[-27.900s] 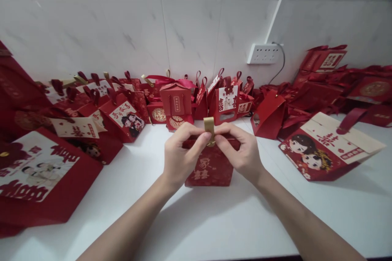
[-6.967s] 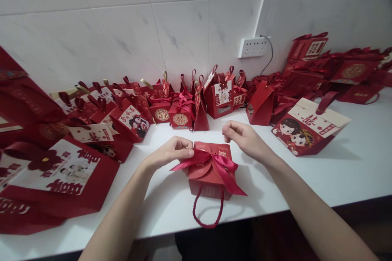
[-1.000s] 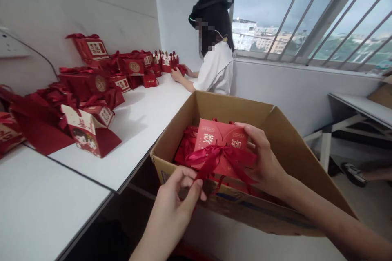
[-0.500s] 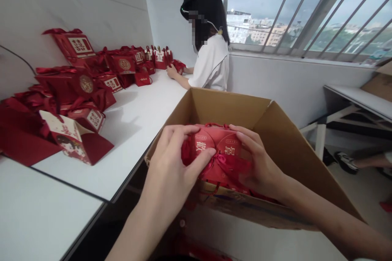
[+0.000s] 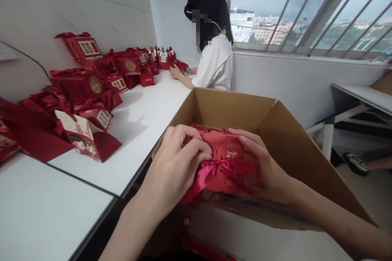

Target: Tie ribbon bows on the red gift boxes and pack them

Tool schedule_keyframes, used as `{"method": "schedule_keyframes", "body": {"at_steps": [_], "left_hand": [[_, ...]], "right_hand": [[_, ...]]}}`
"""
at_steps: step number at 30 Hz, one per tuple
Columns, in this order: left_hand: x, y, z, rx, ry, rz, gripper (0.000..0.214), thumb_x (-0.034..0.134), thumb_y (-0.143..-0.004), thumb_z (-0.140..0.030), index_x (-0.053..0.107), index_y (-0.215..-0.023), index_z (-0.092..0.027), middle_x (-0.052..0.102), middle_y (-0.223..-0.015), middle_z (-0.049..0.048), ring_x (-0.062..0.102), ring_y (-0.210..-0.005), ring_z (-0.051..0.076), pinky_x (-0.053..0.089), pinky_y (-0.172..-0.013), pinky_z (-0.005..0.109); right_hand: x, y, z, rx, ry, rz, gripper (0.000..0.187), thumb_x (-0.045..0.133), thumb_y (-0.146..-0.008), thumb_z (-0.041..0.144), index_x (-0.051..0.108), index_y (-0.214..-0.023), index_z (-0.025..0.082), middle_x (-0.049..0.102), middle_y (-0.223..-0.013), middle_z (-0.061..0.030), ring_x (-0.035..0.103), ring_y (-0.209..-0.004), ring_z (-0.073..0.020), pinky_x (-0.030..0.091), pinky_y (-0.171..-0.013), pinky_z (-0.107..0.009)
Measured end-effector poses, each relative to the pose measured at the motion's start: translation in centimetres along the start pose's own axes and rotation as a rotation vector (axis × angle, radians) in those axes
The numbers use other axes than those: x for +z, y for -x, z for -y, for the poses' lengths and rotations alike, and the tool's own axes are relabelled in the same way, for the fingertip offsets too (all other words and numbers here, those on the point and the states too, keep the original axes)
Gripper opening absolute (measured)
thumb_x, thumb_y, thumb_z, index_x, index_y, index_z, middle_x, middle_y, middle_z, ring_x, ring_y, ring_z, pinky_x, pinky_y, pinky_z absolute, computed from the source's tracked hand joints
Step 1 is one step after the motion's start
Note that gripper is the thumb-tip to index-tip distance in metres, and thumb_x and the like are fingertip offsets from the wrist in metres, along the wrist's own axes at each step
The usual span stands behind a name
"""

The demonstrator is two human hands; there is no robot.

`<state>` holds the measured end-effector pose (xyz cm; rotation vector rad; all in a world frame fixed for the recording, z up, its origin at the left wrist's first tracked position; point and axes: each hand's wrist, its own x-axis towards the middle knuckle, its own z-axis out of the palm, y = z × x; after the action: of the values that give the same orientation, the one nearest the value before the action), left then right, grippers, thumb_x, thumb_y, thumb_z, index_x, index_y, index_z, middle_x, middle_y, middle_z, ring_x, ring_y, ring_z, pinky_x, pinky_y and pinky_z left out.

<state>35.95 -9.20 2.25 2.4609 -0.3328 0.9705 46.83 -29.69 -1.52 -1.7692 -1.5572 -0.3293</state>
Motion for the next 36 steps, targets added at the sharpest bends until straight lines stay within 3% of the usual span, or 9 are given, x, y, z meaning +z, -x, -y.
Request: {"method": "schedule_keyframes", "body": {"at_steps": [6,12,18,22,24,29,32,36], "left_hand": [[-0.3,0.4,-0.4,0.076,0.012,0.008,0.017,0.045,-0.090,-0.009,0.051,-0.078,-0.019,0.059,-0.076,0.0002,0.046,-0.072,0.014,0.038,-0.067,0.028],[-1.7,0.6,-0.5,0.057,0.007,-0.017,0.017,0.046,-0.089,-0.006,0.055,-0.086,-0.020,0.062,-0.077,-0.0015,0.049,-0.073,0.012,0.041,-0.068,0.025],[-2.7,0.8,0.4,0.033,-0.132,-0.183,0.014,0.052,-0.086,-0.007,0.057,-0.088,-0.020,0.061,-0.075,-0.0016,0.052,-0.071,0.012,0.042,-0.066,0.026],[-3.1,1.1,0.7,-0.081,-0.175,-0.290,0.012,0.054,-0.086,-0.010,0.057,-0.090,-0.021,0.060,-0.079,-0.0015,0.052,-0.073,0.012,0.042,-0.067,0.026],[-3.3,1.2,0.5,-0.074,-0.112,-0.236,0.015,0.053,-0.086,-0.010,0.058,-0.094,-0.021,0.060,-0.083,-0.0005,0.052,-0.077,0.013,0.042,-0.070,0.027],[-3.3,1.3,-0.1,0.034,0.006,0.065,0.023,0.055,-0.084,-0.012,0.060,-0.104,-0.022,0.054,-0.103,0.0050,0.050,-0.097,0.018,0.042,-0.082,0.032],[-2.9,1.3,0.0,0.048,0.017,0.073,0.015,0.056,-0.084,-0.011,0.062,-0.091,-0.022,0.052,-0.100,0.0040,0.049,-0.093,0.016,0.042,-0.079,0.029],[-2.5,1.2,0.1,0.047,0.043,0.056,0.015,0.047,-0.087,-0.005,0.052,-0.082,-0.019,0.052,-0.088,0.0029,0.048,-0.086,0.014,0.040,-0.075,0.027]], "right_hand": [[0.3,-0.3,0.6,0.003,0.012,0.010,0.087,0.062,-0.077,0.019,0.011,-0.145,0.032,0.028,-0.139,-0.0133,0.034,-0.131,-0.0308,0.046,-0.097,-0.049],[0.3,-0.1,0.5,-0.014,0.014,0.027,0.088,0.060,-0.075,0.013,0.010,-0.146,0.029,0.027,-0.140,-0.0135,0.031,-0.132,-0.0299,0.045,-0.098,-0.047],[0.2,0.0,0.7,-0.033,0.013,0.017,0.087,0.059,-0.074,0.010,0.012,-0.146,0.028,0.030,-0.139,-0.0139,0.034,-0.131,-0.0294,0.045,-0.098,-0.047],[0.1,-0.1,0.9,-0.050,0.014,0.000,0.087,0.058,-0.073,0.007,0.014,-0.146,0.025,0.030,-0.139,-0.0154,0.035,-0.131,-0.0291,0.047,-0.097,-0.046],[0.1,0.0,0.9,-0.052,0.009,0.004,0.085,0.058,-0.073,0.006,0.015,-0.145,0.023,0.030,-0.139,-0.0160,0.034,-0.131,-0.0289,0.047,-0.097,-0.046],[0.1,0.1,0.9,-0.048,0.014,0.009,0.085,0.057,-0.074,0.005,0.014,-0.146,0.022,0.028,-0.139,-0.0160,0.034,-0.132,-0.0277,0.046,-0.099,-0.045],[0.1,0.1,1.0,-0.048,0.022,0.010,0.086,0.058,-0.074,0.005,0.014,-0.146,0.023,0.029,-0.139,-0.0158,0.034,-0.132,-0.0276,0.045,-0.101,-0.047],[0.2,0.1,1.0,-0.044,0.025,0.007,0.084,0.056,-0.074,0.004,0.015,-0.146,0.022,0.029,-0.139,-0.0159,0.034,-0.132,-0.0273,0.042,-0.103,-0.048]]}}
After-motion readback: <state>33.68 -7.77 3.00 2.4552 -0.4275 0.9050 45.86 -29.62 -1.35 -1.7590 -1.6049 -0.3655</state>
